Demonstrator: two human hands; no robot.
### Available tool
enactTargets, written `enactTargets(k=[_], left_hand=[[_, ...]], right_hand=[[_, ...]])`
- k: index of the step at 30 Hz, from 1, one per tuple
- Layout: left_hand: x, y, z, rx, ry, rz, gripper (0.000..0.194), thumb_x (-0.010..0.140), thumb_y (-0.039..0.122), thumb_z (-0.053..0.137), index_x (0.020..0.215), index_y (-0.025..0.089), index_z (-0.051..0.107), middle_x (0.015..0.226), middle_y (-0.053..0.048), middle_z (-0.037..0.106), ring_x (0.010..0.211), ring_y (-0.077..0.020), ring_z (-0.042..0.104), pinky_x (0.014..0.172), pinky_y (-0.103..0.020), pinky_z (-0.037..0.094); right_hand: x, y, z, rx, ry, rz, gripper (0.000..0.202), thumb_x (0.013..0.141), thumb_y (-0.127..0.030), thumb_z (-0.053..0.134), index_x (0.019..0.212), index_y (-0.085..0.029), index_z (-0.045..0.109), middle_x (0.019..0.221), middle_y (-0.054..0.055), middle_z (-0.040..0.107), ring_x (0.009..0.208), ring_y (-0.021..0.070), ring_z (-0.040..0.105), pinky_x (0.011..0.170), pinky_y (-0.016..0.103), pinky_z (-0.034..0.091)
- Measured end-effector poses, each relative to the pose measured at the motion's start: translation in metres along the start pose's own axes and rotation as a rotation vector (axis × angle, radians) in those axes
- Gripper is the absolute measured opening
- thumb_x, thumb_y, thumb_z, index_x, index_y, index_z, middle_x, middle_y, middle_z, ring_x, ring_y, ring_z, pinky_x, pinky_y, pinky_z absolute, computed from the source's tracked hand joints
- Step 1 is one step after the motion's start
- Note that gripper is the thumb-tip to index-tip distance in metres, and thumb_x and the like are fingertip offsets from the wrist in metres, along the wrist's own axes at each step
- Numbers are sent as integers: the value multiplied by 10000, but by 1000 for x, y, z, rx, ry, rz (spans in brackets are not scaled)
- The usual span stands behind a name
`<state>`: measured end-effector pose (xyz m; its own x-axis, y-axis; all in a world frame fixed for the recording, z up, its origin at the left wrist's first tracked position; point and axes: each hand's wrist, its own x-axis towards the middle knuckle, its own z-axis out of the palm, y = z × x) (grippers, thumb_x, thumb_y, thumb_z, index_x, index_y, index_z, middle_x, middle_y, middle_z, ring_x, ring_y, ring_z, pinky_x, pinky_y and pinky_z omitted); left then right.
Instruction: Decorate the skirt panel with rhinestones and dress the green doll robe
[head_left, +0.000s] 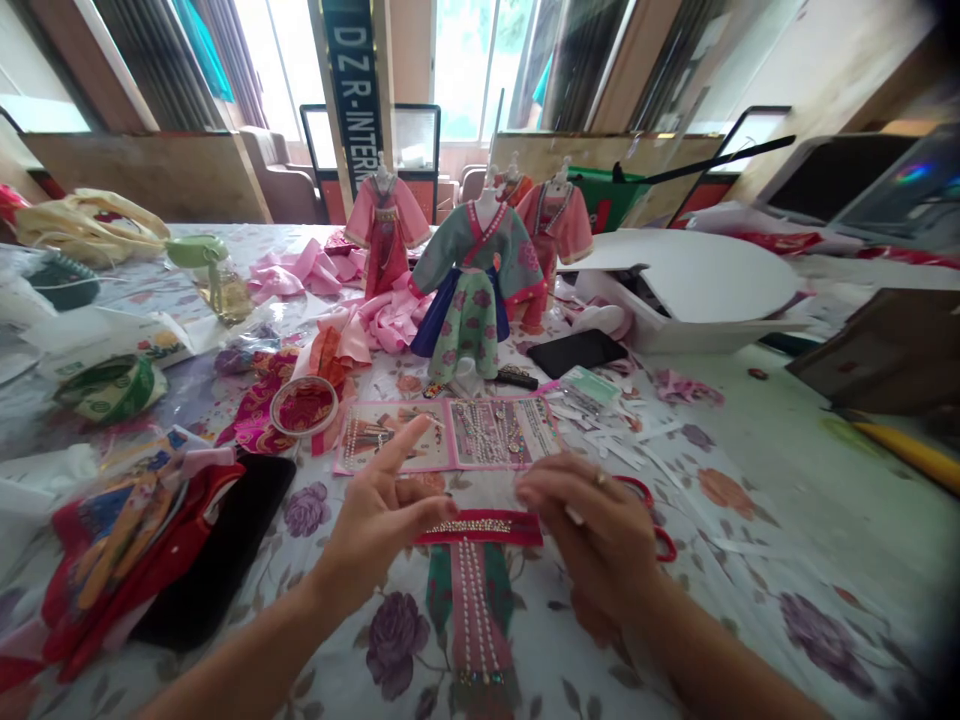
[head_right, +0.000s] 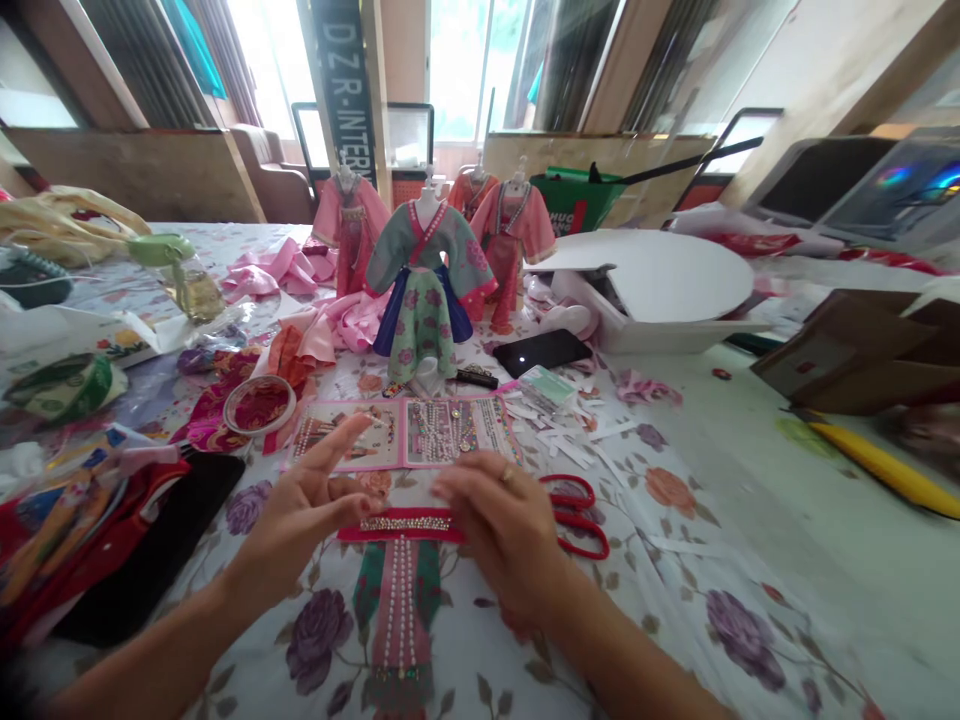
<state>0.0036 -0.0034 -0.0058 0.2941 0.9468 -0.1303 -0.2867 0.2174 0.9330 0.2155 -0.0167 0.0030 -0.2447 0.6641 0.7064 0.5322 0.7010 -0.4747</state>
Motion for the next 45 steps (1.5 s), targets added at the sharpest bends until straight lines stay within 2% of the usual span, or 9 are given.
enactTargets(k=[5, 10, 14, 18, 21, 25, 31, 38, 45], left_hand=[[6, 1, -8, 47, 69, 77, 643, 772, 263, 694, 1354, 233, 421, 1113, -79, 650, 682, -101, 638, 720, -244, 532], [7, 2, -8, 59, 124, 94, 578, 763, 244, 688, 1303, 266, 482, 1463, -80, 354, 702, -79, 635, 679, -228, 544], [8, 1, -7, 56, 113, 109, 569, 764, 216, 673, 1301, 267, 490, 1450, -80, 378, 710, -84, 636, 676, -230, 540], [7, 3, -7, 56, 125, 93, 578, 761, 202, 668, 1306, 237, 480, 1301, -89, 545, 692, -88, 633, 680, -221, 527], [6, 5, -7, 57, 101, 82, 534, 773, 175, 648, 1283, 219, 495, 1224, -84, 600, 631, -61, 608, 682, -209, 516], [7, 4, -7, 52, 70, 106, 448, 773, 134, 626, 1203, 240, 557, 1355, -59, 497, 585, -25, 577, 662, -206, 517], [7, 4, -6, 10, 13, 102, 477, 762, 87, 593, 1207, 255, 556, 1353, -59, 487, 590, -28, 571, 605, -199, 507], [2, 0, -5, 14, -172, 106, 672, 774, 91, 578, 1374, 298, 356, 1107, -69, 597, 535, -37, 484, 478, -174, 459], [-2, -5, -2, 120, -299, 127, 668, 810, 88, 526, 1389, 349, 321, 1043, -46, 570, 562, -45, 425, 488, -159, 444]], right_hand=[[12, 46, -43, -290, 330, 492, 239, 866, -256, 535, 641, -180, 553, 490, -36, 469, 451, 92, 418, 463, 223, 351], [4, 95, -81, -435, 525, 599, 208, 686, -304, 752, 777, -121, 713, 678, 70, 671, 592, 155, 579, 542, 247, 416], [-4, 122, -97, -679, 168, 704, 143, 756, -171, 666, 867, -111, 733, 869, 135, 711, 830, 220, 636, 708, 280, 433], [-8, 130, -100, -677, -72, 744, 162, 696, -191, 703, 849, -149, 736, 881, 121, 714, 799, 224, 629, 696, 291, 414], [-8, 128, -100, -742, -70, 786, 210, 767, -332, 636, 786, -143, 726, 772, 136, 699, 736, 243, 611, 660, 326, 390], [-4, 120, -97, -780, -11, 786, 316, 767, -212, 604, 1063, -117, 664, 911, 152, 701, 787, 235, 621, 693, 312, 401], [6, 73, -59, -555, 376, 581, 242, 787, -377, 592, 791, -159, 695, 807, 102, 706, 794, 246, 640, 728, 322, 440], [13, 7, 6, 292, -182, 646, 234, 835, -396, 563, 877, -212, 703, 860, 37, 707, 804, 195, 632, 723, 289, 472], [7, 0, 18, 577, -287, 832, 283, 834, -449, 574, 780, -210, 716, 783, 11, 676, 787, 175, 597, 724, 273, 442]])
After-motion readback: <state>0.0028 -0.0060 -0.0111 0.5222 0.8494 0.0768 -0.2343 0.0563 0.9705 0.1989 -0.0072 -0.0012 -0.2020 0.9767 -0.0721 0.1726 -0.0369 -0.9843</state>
